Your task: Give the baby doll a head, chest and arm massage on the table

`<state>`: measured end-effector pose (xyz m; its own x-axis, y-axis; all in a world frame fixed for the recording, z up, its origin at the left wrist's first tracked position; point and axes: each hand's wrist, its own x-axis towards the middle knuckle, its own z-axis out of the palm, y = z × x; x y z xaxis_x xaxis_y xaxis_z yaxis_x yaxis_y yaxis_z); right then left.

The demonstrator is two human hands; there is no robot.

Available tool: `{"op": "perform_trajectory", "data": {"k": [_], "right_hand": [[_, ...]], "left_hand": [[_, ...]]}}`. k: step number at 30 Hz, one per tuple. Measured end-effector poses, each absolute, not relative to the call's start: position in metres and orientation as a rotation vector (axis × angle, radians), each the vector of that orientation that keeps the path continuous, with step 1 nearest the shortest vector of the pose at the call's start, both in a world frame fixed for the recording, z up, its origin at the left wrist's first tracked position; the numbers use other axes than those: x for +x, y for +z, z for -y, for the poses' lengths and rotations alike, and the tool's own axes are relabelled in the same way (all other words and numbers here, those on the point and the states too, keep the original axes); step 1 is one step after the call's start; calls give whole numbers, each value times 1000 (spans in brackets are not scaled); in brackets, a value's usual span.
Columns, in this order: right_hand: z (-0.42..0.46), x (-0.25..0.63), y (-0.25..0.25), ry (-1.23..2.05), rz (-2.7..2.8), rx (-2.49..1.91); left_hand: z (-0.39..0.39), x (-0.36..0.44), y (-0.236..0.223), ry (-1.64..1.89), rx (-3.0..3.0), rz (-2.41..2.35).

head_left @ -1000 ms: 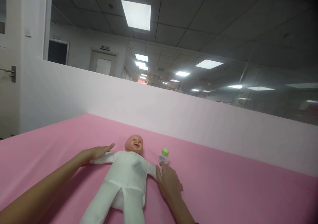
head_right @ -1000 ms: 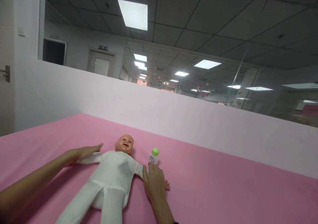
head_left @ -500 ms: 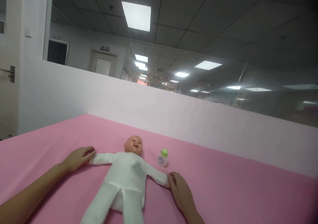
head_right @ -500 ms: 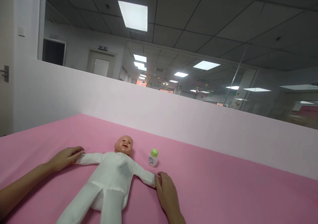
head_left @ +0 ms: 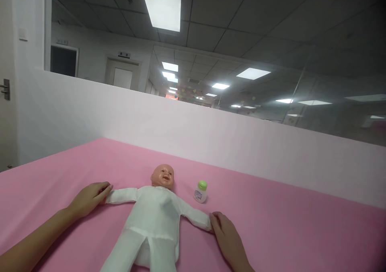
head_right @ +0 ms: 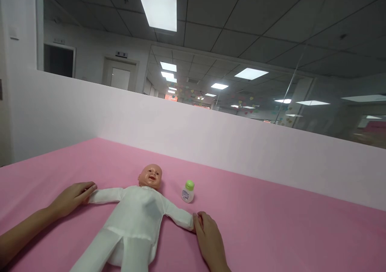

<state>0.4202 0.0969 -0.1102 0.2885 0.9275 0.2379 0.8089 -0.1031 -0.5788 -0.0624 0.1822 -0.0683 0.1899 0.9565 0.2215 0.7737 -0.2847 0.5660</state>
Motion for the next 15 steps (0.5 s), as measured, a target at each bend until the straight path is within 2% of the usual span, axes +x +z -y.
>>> {"op": "perform_trajectory", "data": {"k": [12,15], "right_hand": [[-99,416,-110,189,1530,-1983],[-105,418,-110,164,1459,-1968]], "left_hand": [[-189,-62,-74,714,2213,-1770],[-188,-62,-76,840,2159,-1759]]}}
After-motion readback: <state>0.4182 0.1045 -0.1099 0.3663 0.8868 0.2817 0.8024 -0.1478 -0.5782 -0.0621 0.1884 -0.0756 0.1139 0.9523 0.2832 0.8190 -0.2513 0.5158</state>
